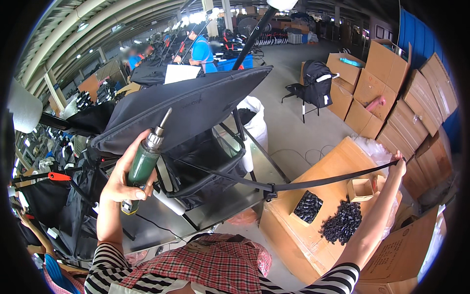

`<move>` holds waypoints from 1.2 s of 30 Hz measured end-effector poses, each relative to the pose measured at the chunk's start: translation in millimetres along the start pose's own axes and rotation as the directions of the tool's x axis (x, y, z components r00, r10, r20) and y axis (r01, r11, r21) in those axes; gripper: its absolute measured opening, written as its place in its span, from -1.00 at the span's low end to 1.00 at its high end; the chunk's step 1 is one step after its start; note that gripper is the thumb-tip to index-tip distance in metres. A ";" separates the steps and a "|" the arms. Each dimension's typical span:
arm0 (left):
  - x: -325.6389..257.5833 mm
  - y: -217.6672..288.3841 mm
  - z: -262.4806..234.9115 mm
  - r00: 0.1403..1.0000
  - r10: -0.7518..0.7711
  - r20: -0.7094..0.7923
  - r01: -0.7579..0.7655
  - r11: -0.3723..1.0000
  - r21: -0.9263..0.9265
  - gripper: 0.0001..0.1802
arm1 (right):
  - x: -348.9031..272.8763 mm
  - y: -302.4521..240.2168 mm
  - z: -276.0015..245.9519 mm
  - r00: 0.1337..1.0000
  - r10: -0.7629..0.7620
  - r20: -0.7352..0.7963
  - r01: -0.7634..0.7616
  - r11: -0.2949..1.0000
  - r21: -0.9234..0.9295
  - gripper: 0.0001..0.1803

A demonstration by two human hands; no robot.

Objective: The person uses a power drill to attach black fabric seat covers to metal chair frames. They repeatedly pick up fasteners, align the fabric, and drive screws into the frame, then move the assembled chair aside and pull a new frame into position.

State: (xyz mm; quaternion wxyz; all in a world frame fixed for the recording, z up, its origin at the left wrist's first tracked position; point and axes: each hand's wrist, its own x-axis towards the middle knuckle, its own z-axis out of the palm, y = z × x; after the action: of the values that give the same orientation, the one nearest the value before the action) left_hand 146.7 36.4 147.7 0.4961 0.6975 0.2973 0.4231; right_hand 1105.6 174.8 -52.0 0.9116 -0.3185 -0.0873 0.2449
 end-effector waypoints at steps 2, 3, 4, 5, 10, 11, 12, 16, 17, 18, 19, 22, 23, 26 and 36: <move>8.3 0.3 3.0 1.000 0.002 0.011 -0.002 1.000 -0.005 0.32 | -27.2 -7.6 20.8 0.994 -0.033 0.104 0.052 0.981 -0.186 -0.70; 3.4 10.9 16.5 0.997 -0.061 -0.056 0.063 0.997 0.041 0.33 | -88.8 65.2 83.0 0.998 0.001 0.068 0.019 0.954 -0.298 -0.68; -7.9 15.7 19.0 0.992 -0.074 -0.104 0.079 0.996 0.050 0.33 | -168.4 95.8 136.0 0.946 -0.074 0.315 0.212 0.878 -0.430 -0.66; -16.0 16.5 18.6 0.989 -0.072 -0.127 0.078 0.996 0.043 0.33 | -262.6 105.9 194.5 0.923 -0.067 0.378 0.248 0.857 -0.453 -0.67; 4.4 6.2 15.7 0.997 -0.044 -0.069 0.044 0.999 -0.005 0.34 | -520.6 165.5 266.5 0.508 0.035 0.861 0.643 0.650 -0.405 -0.50; 3.3 7.5 14.5 0.997 -0.040 -0.060 0.041 0.999 0.001 0.34 | -548.9 180.2 277.5 0.388 0.035 0.921 0.690 0.652 -0.315 -0.56; 4.8 8.7 16.4 0.998 -0.041 -0.046 0.041 0.999 0.005 0.34 | -560.2 213.2 284.5 0.370 0.072 0.926 0.752 0.562 -0.344 -0.66; -0.9 6.6 16.8 0.998 -0.046 -0.031 0.046 0.999 0.019 0.32 | -604.3 226.1 327.6 0.351 -0.030 0.936 0.778 0.566 -0.274 -0.69; -1.6 7.5 16.3 0.999 -0.043 -0.023 0.043 0.999 0.024 0.32 | -607.2 225.3 332.9 0.343 -0.045 0.938 0.811 0.518 -0.272 -0.68; -2.4 7.2 16.6 0.999 -0.044 -0.031 0.045 0.999 0.023 0.31 | -608.1 226.9 334.4 0.343 -0.056 0.938 0.831 0.483 -0.275 -0.67; -3.1 7.5 17.2 0.998 -0.053 -0.033 0.054 0.998 0.022 0.31 | -608.4 229.0 335.9 0.345 -0.069 0.936 0.850 0.447 -0.280 -0.67; -3.5 8.4 17.8 0.997 -0.066 -0.039 0.067 0.998 0.015 0.31 | -606.7 232.1 339.9 0.347 -0.095 0.933 0.886 0.358 -0.294 -0.65; -4.1 7.7 17.1 0.997 -0.064 -0.036 0.065 0.998 0.020 0.31 | -605.2 232.7 340.5 0.348 -0.102 0.932 0.895 0.331 -0.298 -0.65; -3.2 5.2 16.2 0.997 -0.070 -0.027 0.071 0.996 0.045 0.31 | -600.0 235.0 338.0 0.381 -0.109 0.918 0.894 0.298 -0.335 -0.64; 3.6 0.8 15.5 0.995 -0.094 -0.016 0.095 0.995 0.035 0.29 | -620.9 231.8 333.2 0.246 -0.096 0.964 0.943 0.255 -0.215 -0.70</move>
State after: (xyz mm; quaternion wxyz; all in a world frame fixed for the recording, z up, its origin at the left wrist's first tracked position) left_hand 162.2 32.3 147.2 0.5008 0.6885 0.3410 0.3985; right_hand 373.0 199.3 62.1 0.4992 -0.4733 -0.7184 -0.1032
